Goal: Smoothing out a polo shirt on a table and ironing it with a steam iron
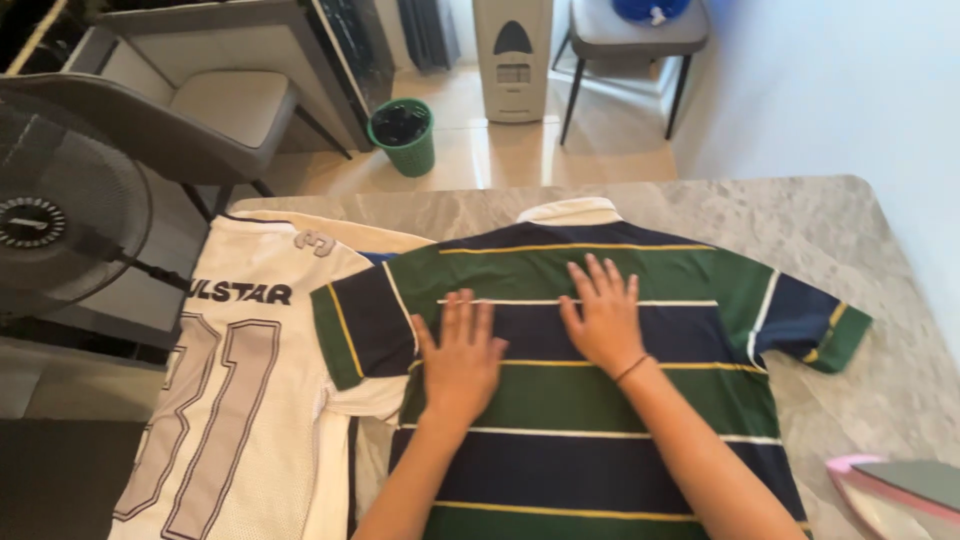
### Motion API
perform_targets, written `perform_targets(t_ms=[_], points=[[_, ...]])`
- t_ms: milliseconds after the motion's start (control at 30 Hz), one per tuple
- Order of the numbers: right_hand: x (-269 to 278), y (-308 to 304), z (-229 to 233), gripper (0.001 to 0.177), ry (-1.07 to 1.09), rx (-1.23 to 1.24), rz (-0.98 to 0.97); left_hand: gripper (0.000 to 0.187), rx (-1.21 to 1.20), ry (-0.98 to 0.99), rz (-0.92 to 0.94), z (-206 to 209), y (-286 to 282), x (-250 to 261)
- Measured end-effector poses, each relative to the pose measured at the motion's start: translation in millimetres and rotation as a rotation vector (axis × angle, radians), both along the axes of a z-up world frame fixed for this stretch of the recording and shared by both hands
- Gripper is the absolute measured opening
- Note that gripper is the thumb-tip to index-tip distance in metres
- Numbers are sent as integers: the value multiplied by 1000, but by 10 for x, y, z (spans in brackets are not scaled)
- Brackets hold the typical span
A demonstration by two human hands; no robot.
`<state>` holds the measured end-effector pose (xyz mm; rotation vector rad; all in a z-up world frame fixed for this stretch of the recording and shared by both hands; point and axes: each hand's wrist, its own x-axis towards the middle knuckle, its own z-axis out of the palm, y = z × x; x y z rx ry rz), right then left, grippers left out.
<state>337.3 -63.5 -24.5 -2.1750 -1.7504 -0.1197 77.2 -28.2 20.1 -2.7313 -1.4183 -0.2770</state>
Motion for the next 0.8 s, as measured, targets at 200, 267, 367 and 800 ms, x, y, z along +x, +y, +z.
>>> perform_targets(t_ms=[200,267,367,800], points=[[651,-496,-92,63,-80,-166,-138,73,-241,-15,-141,-123,-120,94],[787,-590,-173,64,-93,-152,-185,75,-232,-14,-127,-182,-86,60],[740,-683,-153,66,-111,-109,-227,75,-132,-5,-60,-329,-143,172],[488,-795,39,68,-49,-161,-136,71,-219,-140,-184,-249,-388,629]])
